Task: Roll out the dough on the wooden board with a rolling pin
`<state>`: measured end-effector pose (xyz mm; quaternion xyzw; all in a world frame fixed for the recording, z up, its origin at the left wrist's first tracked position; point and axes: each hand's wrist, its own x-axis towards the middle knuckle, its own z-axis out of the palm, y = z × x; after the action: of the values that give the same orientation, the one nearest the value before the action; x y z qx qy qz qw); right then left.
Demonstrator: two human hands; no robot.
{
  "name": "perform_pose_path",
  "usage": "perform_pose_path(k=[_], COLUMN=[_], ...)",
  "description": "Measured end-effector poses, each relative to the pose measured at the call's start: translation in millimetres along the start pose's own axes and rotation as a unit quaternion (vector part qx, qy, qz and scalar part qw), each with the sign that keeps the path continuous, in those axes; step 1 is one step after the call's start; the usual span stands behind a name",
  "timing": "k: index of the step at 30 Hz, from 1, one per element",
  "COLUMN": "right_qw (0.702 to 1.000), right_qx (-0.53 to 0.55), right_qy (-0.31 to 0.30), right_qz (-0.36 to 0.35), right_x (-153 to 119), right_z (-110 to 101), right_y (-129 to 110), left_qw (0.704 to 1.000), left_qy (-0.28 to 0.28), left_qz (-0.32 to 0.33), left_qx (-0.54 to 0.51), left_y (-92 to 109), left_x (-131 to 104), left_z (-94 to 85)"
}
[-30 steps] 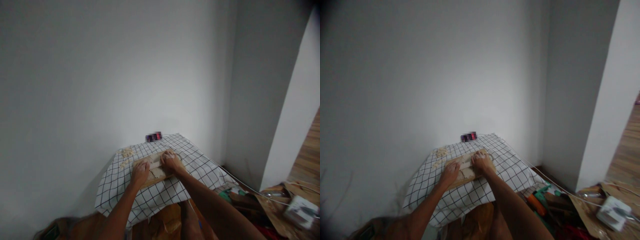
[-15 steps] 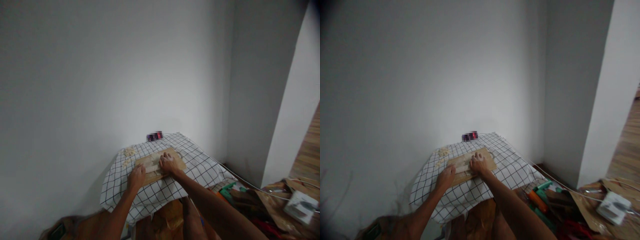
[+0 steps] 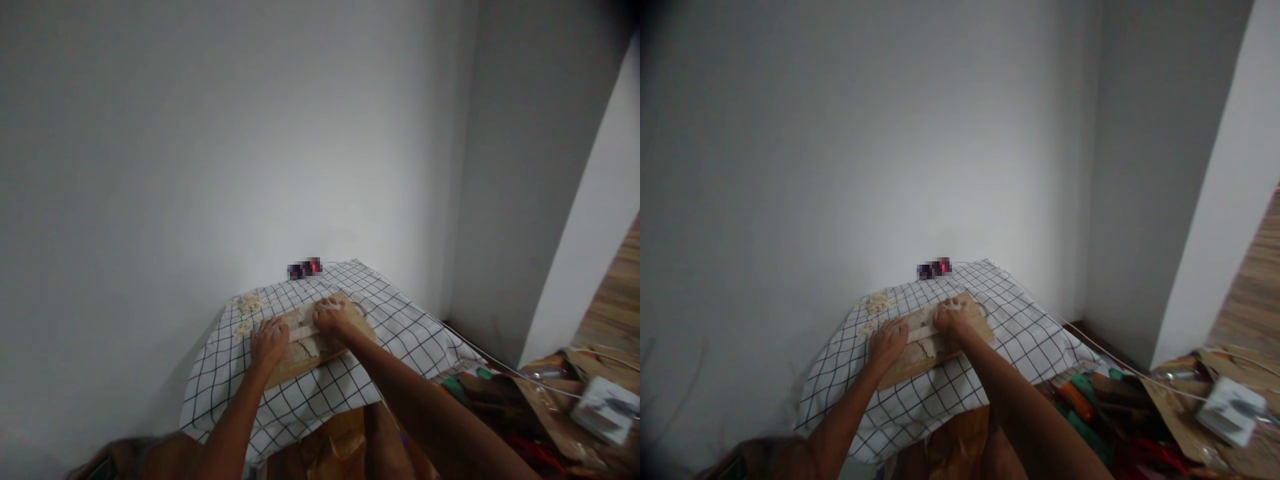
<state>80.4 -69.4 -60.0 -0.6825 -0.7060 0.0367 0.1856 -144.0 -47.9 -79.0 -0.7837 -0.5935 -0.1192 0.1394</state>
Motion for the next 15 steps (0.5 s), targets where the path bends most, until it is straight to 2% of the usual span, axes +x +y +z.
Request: perform_pose_path(k=[4, 11, 15], right_qw=[1.0, 0.999, 1.0], right_qx=[0.001, -0.018, -0.016], right_qy=[0.002, 0.016, 0.019], right_qz=[0.004, -0.026, -0.019], right_x=[0, -24, -38], right_z=[1, 2, -2], right_y=[-1, -2, -7], left_qw=[0.999, 1.0, 0.999], left_qy=[-0.016, -0.001, -0.002], left_qz=[-0.027, -0.013, 0.025], left_qx=[-0.011, 0.003, 0.021], left_y=[2, 6, 6], left_x=[-1, -14, -28], left_z=[-0.4, -8.6, -11.5])
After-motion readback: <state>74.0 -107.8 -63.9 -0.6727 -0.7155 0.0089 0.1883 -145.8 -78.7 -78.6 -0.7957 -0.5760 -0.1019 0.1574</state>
